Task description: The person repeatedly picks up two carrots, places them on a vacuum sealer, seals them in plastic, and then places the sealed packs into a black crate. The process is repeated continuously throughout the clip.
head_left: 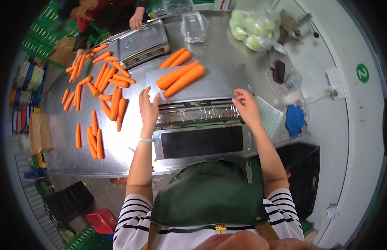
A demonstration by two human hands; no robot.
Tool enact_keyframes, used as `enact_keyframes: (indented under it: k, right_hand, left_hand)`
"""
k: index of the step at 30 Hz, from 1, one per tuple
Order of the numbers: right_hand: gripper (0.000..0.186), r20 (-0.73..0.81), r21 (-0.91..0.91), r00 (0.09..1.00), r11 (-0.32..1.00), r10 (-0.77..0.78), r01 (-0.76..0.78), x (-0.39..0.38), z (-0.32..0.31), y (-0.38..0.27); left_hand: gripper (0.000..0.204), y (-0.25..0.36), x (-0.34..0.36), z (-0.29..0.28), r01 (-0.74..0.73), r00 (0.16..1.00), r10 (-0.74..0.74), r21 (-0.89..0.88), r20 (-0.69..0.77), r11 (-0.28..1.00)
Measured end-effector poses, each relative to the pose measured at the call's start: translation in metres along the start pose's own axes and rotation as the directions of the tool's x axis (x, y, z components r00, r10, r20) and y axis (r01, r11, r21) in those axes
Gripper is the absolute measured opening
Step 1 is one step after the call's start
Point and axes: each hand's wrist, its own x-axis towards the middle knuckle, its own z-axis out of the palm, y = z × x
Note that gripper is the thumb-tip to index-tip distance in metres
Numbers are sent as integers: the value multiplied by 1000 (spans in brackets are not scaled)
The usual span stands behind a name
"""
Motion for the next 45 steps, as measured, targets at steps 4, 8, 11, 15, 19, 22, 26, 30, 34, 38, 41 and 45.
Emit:
enact_keyframes:
  k: [4, 8, 11, 15, 19, 22, 26, 30, 34, 38, 41, 45]
  right_hand:
    - [35, 79, 36, 995, 998, -55, 52, 105, 58, 33]
    - [32, 116, 77, 991, 994, 69, -79, 160, 98, 93]
    - [25, 112, -23, 983, 990, 144, -142, 152, 114, 82]
    - [19, 82, -78, 964, 966, 253, -247, 108, 74, 87]
    - [19, 61, -266, 969, 940, 238, -214, 79, 47, 69]
    - [18, 64, -173, 975, 965, 212, -198, 69, 42, 70]
    - [22, 12, -249, 998, 967, 57, -53, 47, -9, 71]
    - [18, -53, -502, 998, 863, 44, -64, 6, -44, 81]
    - [26, 38, -610, 991, 789, 125, -76, -14, 9, 86]
    - [26, 130, -177, 977, 974, 168, -144, -13, -15, 82]
    - [23, 433, 458, 856, 749, 281, -478, -13, -63, 69]
    - [17, 345, 937, 889, 171, -301, -306, 48, -65, 26]
  left_hand:
    - [43, -38, 43, 27, 340, 901, -358, 113, 246, 934]
    - [48, -23, 58, 64, 182, 957, -213, 163, 199, 970]
    - [50, -30, 57, 58, 178, 951, -199, 106, 236, 978]
    - [51, -9, 57, 60, 178, 908, -141, -59, 395, 982]
    - [54, -1, 44, 69, 90, 916, -38, -113, 400, 989]
    - [53, -13, 36, 69, 47, 915, 40, -205, 401, 978]
    - [39, -11, 23, 5, 191, 938, -108, -231, 330, 954]
    - [15, -44, -20, -45, 192, 977, -204, 155, 66, 969]
    - [16, -19, -58, 15, -58, 995, 45, 150, 85, 987]
    - [17, -22, -40, -4, 369, 823, -344, 35, 452, 929]
    - [17, 3, 0, -56, 645, 636, -98, -458, 766, 612]
    - [15, 32, 64, -59, 603, 780, 151, -794, 607, 78]
